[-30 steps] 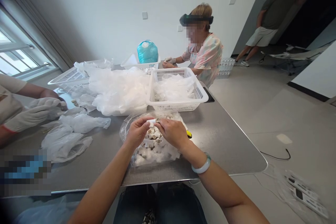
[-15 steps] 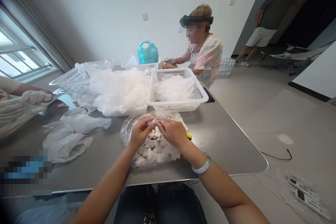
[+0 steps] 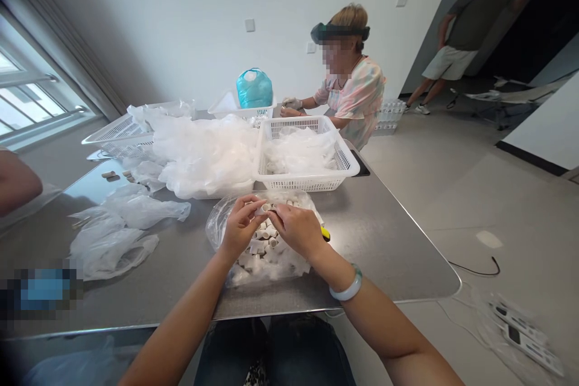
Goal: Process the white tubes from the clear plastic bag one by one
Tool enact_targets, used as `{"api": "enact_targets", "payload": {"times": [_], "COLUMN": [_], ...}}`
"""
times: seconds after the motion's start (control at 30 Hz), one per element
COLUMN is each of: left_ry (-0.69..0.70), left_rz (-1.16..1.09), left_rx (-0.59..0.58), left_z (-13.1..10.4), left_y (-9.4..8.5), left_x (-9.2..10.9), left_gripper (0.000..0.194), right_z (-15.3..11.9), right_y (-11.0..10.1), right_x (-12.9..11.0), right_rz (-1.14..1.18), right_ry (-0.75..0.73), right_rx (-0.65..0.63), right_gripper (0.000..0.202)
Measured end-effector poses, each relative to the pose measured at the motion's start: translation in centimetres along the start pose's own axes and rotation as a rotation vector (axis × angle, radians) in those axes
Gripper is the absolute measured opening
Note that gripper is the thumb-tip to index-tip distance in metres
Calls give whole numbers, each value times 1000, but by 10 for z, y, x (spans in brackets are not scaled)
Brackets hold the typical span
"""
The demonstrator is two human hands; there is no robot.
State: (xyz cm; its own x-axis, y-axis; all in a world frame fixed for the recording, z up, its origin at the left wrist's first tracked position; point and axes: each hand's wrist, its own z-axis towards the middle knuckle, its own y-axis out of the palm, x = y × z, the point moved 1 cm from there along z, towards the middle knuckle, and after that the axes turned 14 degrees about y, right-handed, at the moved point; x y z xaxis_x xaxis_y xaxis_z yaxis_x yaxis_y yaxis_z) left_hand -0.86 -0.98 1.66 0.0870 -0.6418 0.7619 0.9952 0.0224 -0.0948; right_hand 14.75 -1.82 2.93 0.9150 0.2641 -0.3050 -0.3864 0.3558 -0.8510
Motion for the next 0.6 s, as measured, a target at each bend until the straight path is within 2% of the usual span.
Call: {"api": "enact_targets", "payload": {"times": [0.13,0.3,0.47,0.6], "left_ry": [34,33,-1,-78], "left_rz": [-15,70,-27,-99], "left_rx": [5,24,-52,38], "left_z": [-1,-1,-1,-2], "left_y": [1,2,2,2], "left_x": [2,6,8,8], "left_gripper": [20,19,24,29], "right_z": [0,-1,1,1], "right_y": [1,3,2,2], "right_x": [0,-1,1,2], "right_rz": [-8,-23,-22,-18], "right_ry": [4,1,30,27], "right_rx": [-4,-2,22,25], "right_gripper": [55,54,55,57]}}
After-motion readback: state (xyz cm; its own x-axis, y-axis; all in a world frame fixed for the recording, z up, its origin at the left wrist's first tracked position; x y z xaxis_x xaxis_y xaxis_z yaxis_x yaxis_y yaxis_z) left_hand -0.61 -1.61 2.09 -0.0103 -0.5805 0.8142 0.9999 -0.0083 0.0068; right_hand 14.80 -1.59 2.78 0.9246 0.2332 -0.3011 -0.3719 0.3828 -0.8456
